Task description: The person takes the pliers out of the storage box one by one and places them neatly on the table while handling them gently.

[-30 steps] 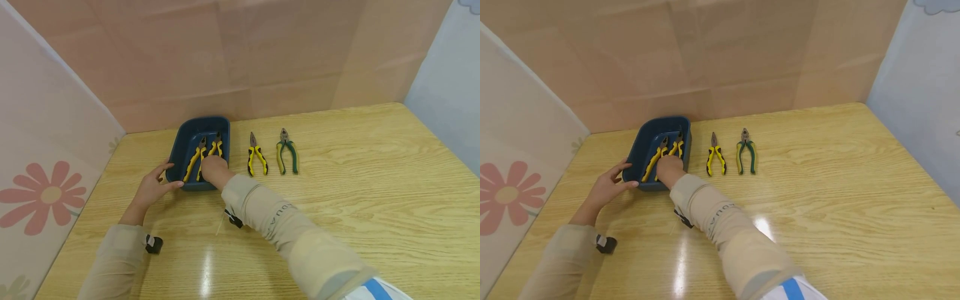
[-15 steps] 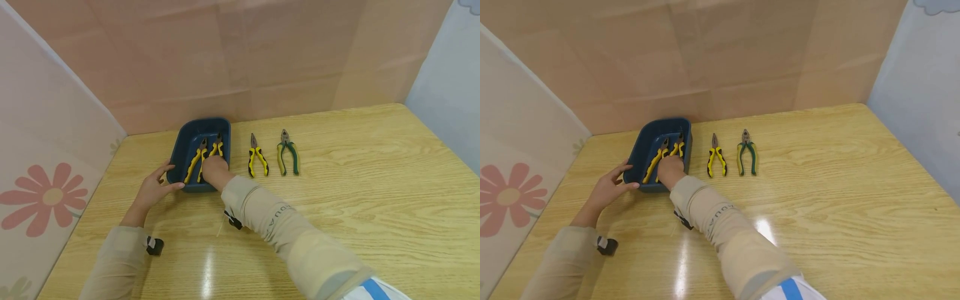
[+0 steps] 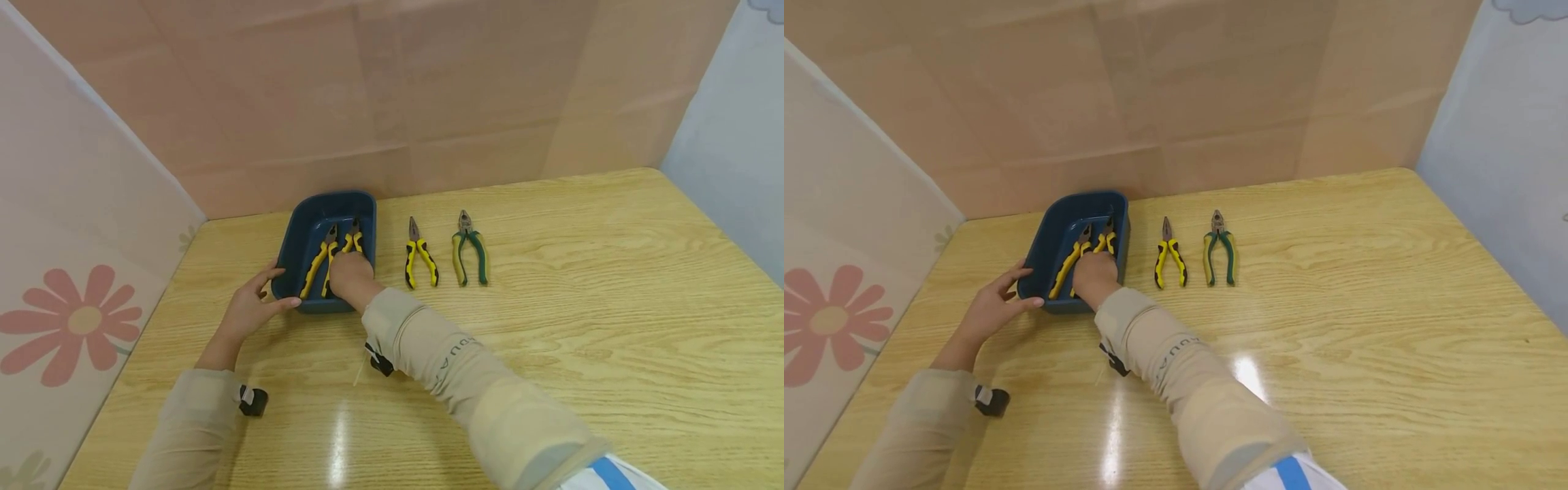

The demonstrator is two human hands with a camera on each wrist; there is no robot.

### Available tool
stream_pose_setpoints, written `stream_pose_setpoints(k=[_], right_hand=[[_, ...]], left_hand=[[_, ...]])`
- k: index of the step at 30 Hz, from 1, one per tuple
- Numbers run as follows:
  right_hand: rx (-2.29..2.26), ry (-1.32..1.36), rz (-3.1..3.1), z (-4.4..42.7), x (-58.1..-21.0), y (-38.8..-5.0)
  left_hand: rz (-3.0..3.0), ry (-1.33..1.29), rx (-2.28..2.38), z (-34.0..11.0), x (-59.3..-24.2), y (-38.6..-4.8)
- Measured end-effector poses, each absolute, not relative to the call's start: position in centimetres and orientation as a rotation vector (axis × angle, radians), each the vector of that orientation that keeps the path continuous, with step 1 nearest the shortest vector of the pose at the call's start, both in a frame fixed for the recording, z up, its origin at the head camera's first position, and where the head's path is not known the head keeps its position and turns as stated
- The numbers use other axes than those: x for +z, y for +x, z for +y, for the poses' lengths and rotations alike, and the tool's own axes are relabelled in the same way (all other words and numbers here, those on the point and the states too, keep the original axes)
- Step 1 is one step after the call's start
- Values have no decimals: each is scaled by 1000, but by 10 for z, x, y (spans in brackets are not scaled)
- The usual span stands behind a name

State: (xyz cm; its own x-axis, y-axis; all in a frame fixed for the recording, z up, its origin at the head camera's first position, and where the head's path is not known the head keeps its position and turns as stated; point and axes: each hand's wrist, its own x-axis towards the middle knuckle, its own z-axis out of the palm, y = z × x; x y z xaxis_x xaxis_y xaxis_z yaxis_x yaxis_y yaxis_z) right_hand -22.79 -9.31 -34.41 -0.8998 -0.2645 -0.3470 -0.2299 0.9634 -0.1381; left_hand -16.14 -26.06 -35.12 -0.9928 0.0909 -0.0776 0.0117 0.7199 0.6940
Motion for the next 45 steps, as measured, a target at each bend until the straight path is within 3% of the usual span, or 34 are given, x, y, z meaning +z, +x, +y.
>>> stream_pose_setpoints(k=[5,27,45], right_hand=[[-240,-241,2748,-94,-345,-230],[-630,-168,2731,-87,-337,-235],[-692,-197,2584,-82,-325,-239]], left_hand=[[2813,84,1131,-261,-350,-161],[2806,100,1164,-259,-350,-162],[2806,98,1173,-261,-354,-162]])
